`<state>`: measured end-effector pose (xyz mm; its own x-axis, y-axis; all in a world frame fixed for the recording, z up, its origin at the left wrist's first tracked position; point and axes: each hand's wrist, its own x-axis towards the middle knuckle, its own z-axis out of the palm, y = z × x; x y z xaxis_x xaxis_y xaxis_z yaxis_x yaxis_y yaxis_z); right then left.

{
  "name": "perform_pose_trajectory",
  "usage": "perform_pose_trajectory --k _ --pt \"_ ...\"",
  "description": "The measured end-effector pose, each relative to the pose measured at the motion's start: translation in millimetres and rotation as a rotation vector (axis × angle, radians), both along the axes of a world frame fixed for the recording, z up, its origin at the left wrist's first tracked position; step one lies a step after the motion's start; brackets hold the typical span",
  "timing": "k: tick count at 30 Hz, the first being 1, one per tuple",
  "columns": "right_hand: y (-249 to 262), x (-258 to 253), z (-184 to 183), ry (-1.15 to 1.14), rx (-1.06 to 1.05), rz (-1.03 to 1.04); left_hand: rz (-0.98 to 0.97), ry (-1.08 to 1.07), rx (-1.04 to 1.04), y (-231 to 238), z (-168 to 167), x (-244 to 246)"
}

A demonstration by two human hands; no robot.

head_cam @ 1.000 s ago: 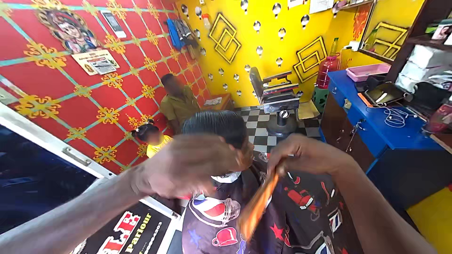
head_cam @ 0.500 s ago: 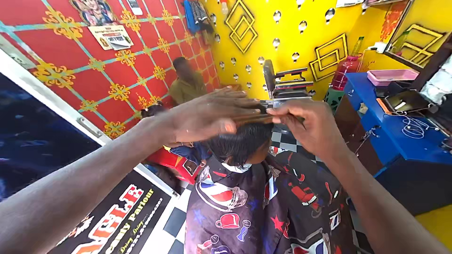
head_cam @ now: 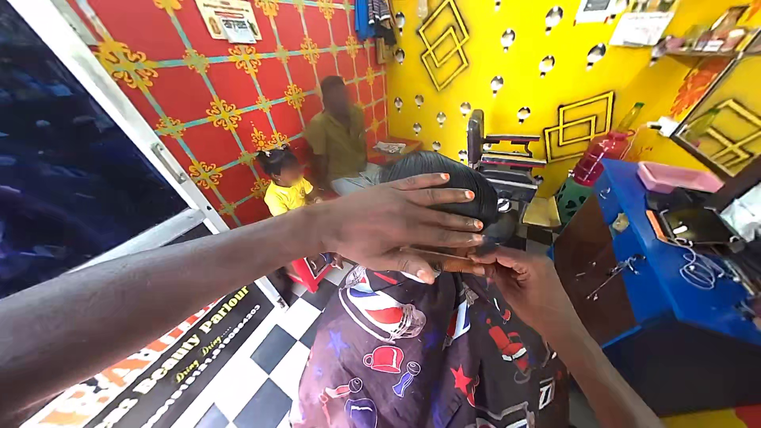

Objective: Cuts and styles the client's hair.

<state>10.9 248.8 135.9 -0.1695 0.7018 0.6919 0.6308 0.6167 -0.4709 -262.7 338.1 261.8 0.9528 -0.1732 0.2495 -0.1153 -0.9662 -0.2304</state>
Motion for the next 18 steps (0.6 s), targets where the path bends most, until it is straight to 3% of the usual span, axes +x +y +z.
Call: perform_pose_trajectory --k 2,5,7,10,14,18 --pt "-4.4 -2.0 3.2 -0.007 -0.099 0.047 0.019 -0.030 -0.213 -7.1 6.9 -1.7" --pt "-15.6 -1.4 18.6 -0.331 -0.138 0.083 0.124 -0.028 -0.577 -24.5 27.6 -6.8" --pt "-19.8 -6.8 36.8 -0.498 -0.039 0.115 0.150 -0.025 -0.805 -31.5 44.1 -7.6" --pt "-19.2 -28.7 73.4 -0.359 0.276 0.026 0.083 -0.045 -1.033 -24.8 51.9 -1.1" --pt "-1.7 -42.3 98.1 -0.424 0.705 -0.211 0.073 -0.039 -1.052 -23.4 58.8 6.0" --pt "-0.9 -32.7 85.6 -0.570 0.693 -0.221 0.240 0.011 -0.966 -38.2 64.9 4.5"
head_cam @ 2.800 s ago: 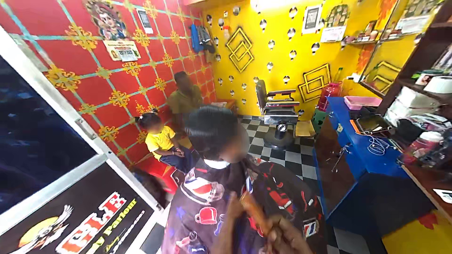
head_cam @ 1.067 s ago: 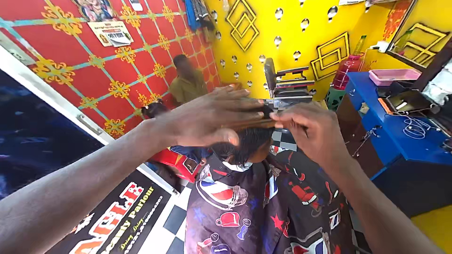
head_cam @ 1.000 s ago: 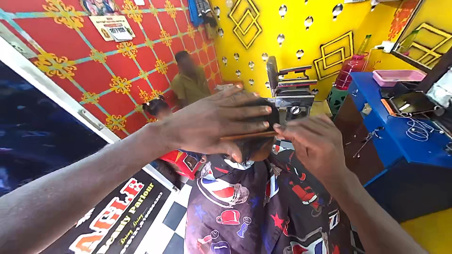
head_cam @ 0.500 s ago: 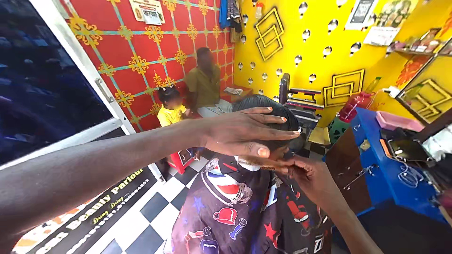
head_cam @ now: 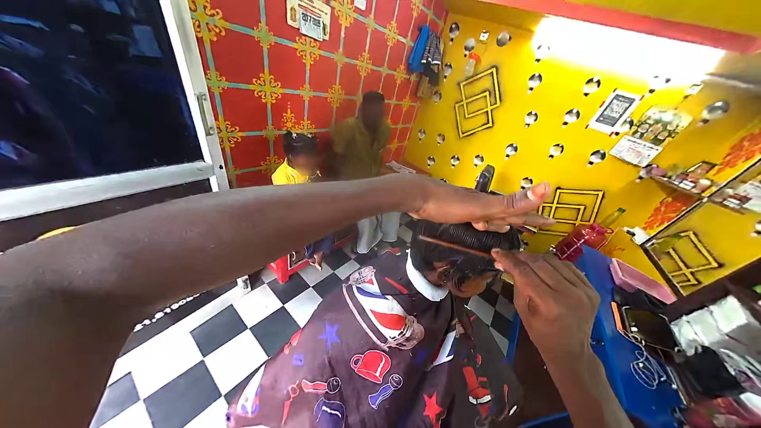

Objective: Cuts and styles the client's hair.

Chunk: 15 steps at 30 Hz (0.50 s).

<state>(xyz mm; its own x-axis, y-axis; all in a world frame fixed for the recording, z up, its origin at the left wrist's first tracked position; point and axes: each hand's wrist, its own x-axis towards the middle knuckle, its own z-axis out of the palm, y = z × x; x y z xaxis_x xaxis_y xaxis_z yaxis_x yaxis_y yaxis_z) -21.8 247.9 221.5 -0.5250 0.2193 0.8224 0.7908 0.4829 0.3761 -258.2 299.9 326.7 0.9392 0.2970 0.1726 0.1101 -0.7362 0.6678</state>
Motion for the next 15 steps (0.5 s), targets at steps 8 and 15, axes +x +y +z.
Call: perform_pose_trajectory --k 8,15 --pt "-12.0 8.6 -6.6 0.334 -0.757 -0.045 0.096 0.092 0.113 -2.9 -3.5 6.6" --pt "-15.1 13.0 -42.9 0.255 -0.577 -0.052 -0.191 -0.179 0.424 110.9 -70.4 52.2"
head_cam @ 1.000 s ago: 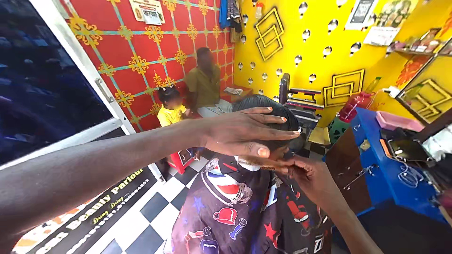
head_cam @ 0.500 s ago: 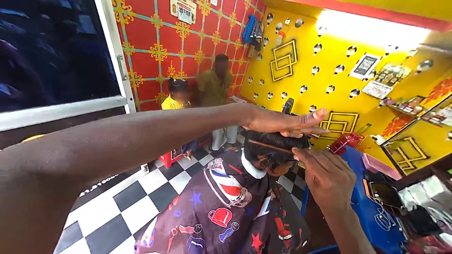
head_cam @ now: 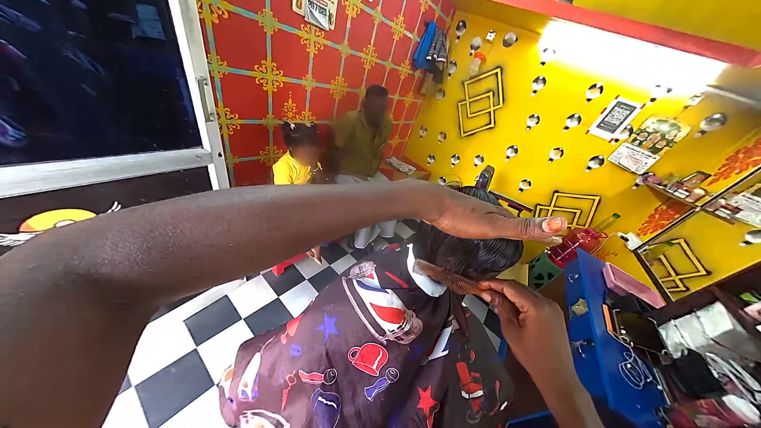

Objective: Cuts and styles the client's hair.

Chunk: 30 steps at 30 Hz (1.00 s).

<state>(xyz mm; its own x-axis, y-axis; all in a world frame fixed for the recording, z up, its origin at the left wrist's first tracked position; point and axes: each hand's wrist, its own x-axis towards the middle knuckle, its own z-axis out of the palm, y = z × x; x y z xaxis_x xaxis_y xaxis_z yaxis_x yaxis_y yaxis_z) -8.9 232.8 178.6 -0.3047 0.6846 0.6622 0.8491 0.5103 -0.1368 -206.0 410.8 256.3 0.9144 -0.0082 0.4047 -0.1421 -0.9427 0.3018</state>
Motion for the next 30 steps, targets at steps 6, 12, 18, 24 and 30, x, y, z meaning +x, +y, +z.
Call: perform_pose_trajectory --k 6,12,18,24,30 --pt "-4.5 -6.7 -29.1 -0.261 0.275 0.025 0.199 0.174 -0.165 -91.3 43.8 -38.2" --pt "-24.4 -49.8 39.0 -0.251 0.481 0.040 0.021 -0.359 -0.478 -89.0 73.4 -56.2" --pt "-22.2 -68.0 68.2 -0.375 0.402 -0.121 0.070 -0.584 -0.648 -81.5 60.8 -86.6" --pt "-35.2 -63.0 40.9 -0.449 0.285 -0.119 0.184 -0.635 -0.717 -90.2 -0.9 -125.8" --pt "-35.3 -67.4 10.7 -0.332 0.030 -0.084 0.315 -0.817 -0.877 -78.3 -60.0 -149.9"
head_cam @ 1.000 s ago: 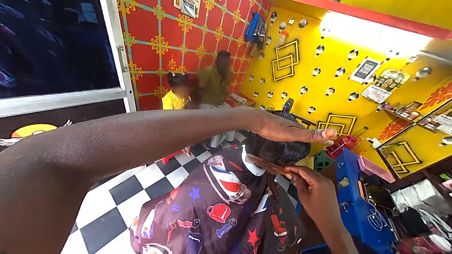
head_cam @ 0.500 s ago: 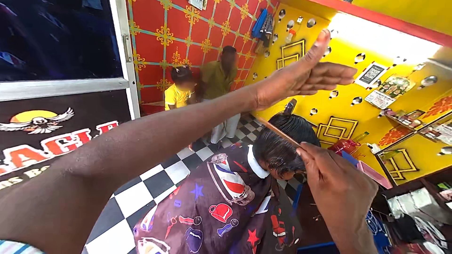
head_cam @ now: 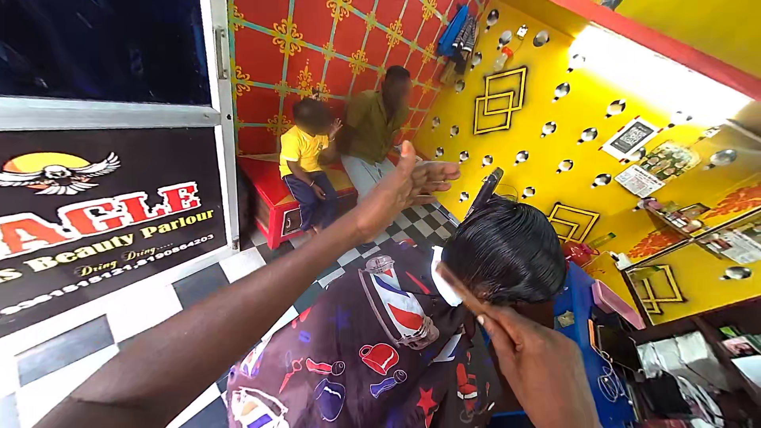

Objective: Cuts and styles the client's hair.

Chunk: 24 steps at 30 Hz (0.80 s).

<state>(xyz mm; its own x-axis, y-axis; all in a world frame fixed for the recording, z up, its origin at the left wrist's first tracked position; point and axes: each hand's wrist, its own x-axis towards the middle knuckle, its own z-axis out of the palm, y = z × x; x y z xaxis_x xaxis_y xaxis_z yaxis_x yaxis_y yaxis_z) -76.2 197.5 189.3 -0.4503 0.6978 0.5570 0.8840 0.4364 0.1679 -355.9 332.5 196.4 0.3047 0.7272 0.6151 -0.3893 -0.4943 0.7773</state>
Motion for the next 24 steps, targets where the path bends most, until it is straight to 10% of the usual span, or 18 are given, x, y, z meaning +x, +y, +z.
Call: perform_pose_trajectory --k 6,12,24 --pt "-9.5 -33.5 21.1 0.021 -0.169 0.042 0.107 -0.109 -0.205 11.3 -32.5 -10.8" --pt "15.9 -89.6 83.0 -0.126 0.211 -0.185 0.177 -0.220 -0.252 35.4 -25.3 -4.2" --pt "21.8 -92.7 -33.9 -0.376 0.159 -0.306 -0.055 0.031 -0.063 44.8 -6.4 76.2"
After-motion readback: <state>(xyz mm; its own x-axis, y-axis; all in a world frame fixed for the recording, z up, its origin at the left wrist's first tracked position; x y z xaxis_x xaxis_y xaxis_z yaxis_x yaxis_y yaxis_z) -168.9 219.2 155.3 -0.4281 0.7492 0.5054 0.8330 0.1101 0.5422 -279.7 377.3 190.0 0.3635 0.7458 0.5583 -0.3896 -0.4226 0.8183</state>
